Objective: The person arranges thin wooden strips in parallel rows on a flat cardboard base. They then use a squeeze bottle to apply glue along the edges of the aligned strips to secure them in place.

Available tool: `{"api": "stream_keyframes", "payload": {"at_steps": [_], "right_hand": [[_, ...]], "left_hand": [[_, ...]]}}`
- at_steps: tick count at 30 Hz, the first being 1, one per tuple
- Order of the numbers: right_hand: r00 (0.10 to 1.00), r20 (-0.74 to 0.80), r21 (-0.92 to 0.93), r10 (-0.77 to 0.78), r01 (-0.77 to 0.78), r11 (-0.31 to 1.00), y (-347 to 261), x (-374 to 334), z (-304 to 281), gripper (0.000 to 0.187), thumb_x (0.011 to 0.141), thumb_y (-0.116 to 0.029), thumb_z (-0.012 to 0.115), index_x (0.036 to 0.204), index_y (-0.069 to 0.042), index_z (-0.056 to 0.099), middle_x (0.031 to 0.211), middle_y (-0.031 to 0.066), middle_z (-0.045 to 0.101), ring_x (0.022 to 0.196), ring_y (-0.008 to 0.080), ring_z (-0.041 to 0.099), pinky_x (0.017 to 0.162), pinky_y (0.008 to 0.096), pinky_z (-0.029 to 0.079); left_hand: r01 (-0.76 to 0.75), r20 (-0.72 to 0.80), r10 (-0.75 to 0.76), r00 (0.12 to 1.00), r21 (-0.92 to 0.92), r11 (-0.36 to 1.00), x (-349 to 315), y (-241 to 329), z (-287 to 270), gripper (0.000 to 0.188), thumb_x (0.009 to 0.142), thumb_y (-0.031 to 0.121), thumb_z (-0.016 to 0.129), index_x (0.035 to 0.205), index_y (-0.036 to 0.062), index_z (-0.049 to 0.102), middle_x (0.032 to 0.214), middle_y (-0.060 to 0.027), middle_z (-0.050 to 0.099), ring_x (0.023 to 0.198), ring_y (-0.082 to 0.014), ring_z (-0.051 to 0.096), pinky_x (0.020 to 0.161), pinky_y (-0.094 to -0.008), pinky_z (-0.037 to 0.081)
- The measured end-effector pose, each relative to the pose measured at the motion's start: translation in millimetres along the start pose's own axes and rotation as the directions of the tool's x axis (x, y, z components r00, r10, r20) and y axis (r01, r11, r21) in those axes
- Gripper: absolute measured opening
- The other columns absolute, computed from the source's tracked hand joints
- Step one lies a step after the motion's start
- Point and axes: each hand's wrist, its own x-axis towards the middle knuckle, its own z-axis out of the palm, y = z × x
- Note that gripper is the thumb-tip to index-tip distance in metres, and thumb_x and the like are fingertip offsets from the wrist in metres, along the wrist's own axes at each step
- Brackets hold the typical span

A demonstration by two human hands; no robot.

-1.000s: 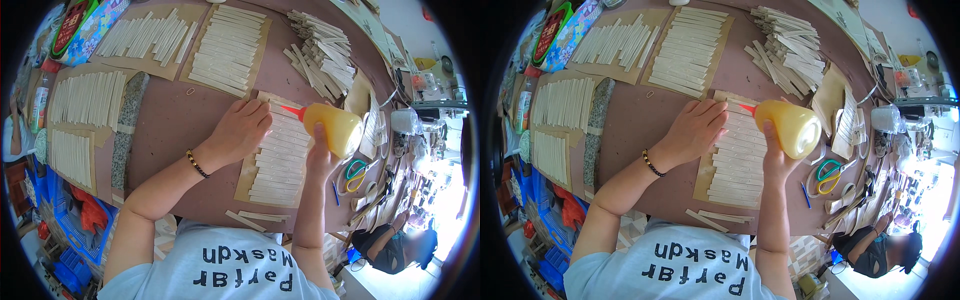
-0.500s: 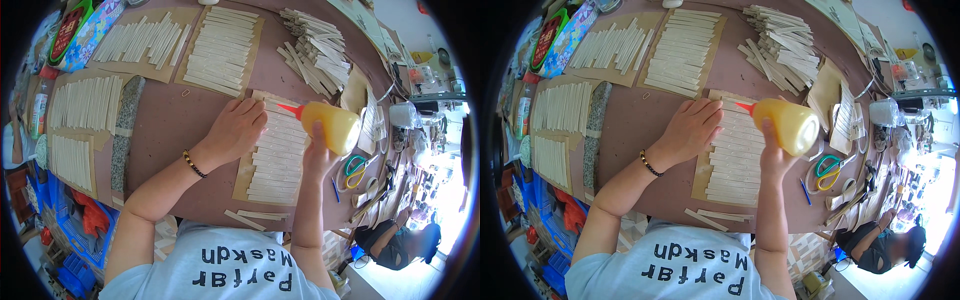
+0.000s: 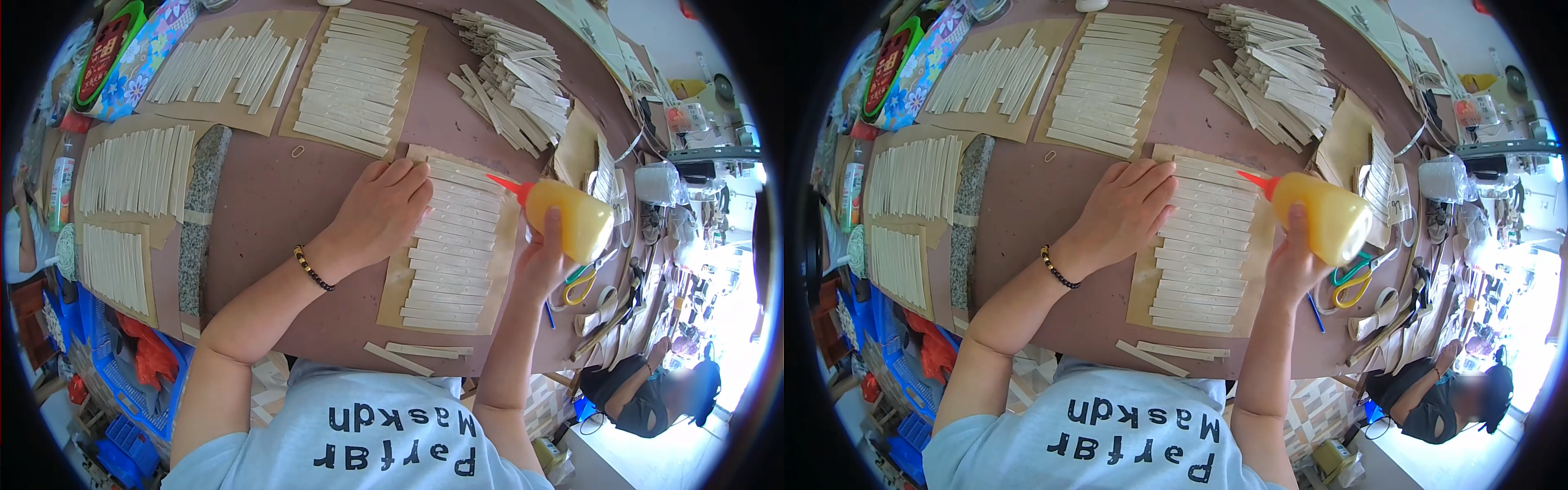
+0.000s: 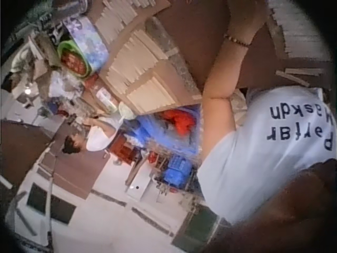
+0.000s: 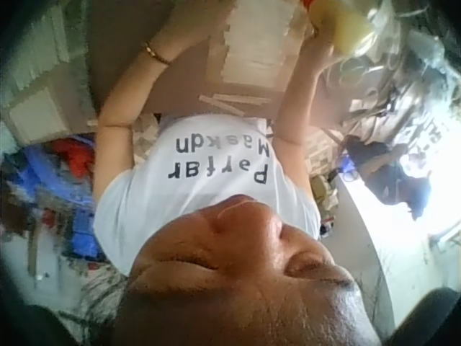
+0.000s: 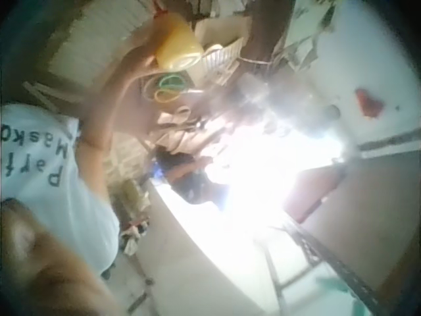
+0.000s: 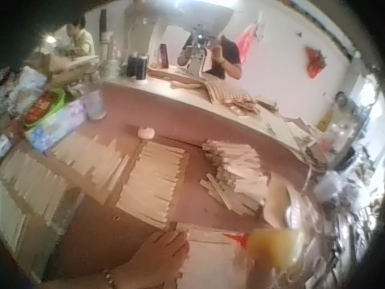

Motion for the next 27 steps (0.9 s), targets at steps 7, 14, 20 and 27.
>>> {"api": "stream_keyframes", "payload": {"at_steps": [7, 14, 20, 27], "right_hand": [[0.980, 0.197, -0.084, 0.004, 0.012, 0.996, 11.6, -15.3, 50.7, 0.055, 0.087, -0.010, 0.081, 0.134, 0.002, 0.055, 0.133, 0.0168, 0.065, 0.121, 0.0237, 0.062, 0.105, 0.0378, 0.049], [0.981, 0.194, -0.122, 0.007, 0.017, 0.992, 12.8, -13.6, 46.2, 0.052, 0.089, -0.006, 0.077, 0.135, 0.001, 0.054, 0.133, 0.0175, 0.064, 0.121, 0.0252, 0.062, 0.103, 0.0386, 0.052], [0.995, 0.092, -0.069, -0.041, 0.048, 0.996, 7.4, -5.4, 17.9, 0.047, 0.093, 0.000, 0.070, 0.137, 0.001, 0.052, 0.133, 0.0194, 0.063, 0.118, 0.0274, 0.066, 0.096, 0.0417, 0.060], [0.996, -0.075, -0.019, -0.045, 0.044, 0.999, -0.9, 5.7, -14.8, 0.043, 0.091, 0.002, 0.075, 0.130, 0.000, 0.057, 0.122, 0.0116, 0.065, 0.109, 0.0225, 0.067, 0.088, 0.0360, 0.061]], "left_hand": [[0.000, -0.007, -0.001, 1.000, -0.010, 1.000, 0.8, 0.7, -1.4, 0.034, 0.089, 0.019, 0.070, 0.116, 0.0015, 0.062, 0.129, -0.0095, 0.059, 0.123, -0.0247, 0.054, 0.101, -0.0413, 0.046], [0.005, 0.000, -0.005, 1.000, -0.014, 1.000, 0.3, 1.2, -2.5, 0.033, 0.089, 0.019, 0.070, 0.116, 0.0018, 0.062, 0.129, -0.0092, 0.059, 0.123, -0.0245, 0.054, 0.100, -0.0411, 0.046], [0.014, 0.002, -0.014, 1.000, -0.011, 1.000, 0.1, 1.7, -2.0, 0.032, 0.090, 0.020, 0.070, 0.116, 0.0018, 0.062, 0.129, -0.0086, 0.060, 0.122, -0.0245, 0.054, 0.100, -0.0408, 0.046], [-0.001, -0.012, 0.001, 1.000, -0.008, 1.000, 1.4, 0.8, -2.8, 0.032, 0.091, 0.019, 0.070, 0.116, 0.0017, 0.062, 0.129, -0.0088, 0.060, 0.121, -0.0247, 0.054, 0.099, -0.0405, 0.046]]}}
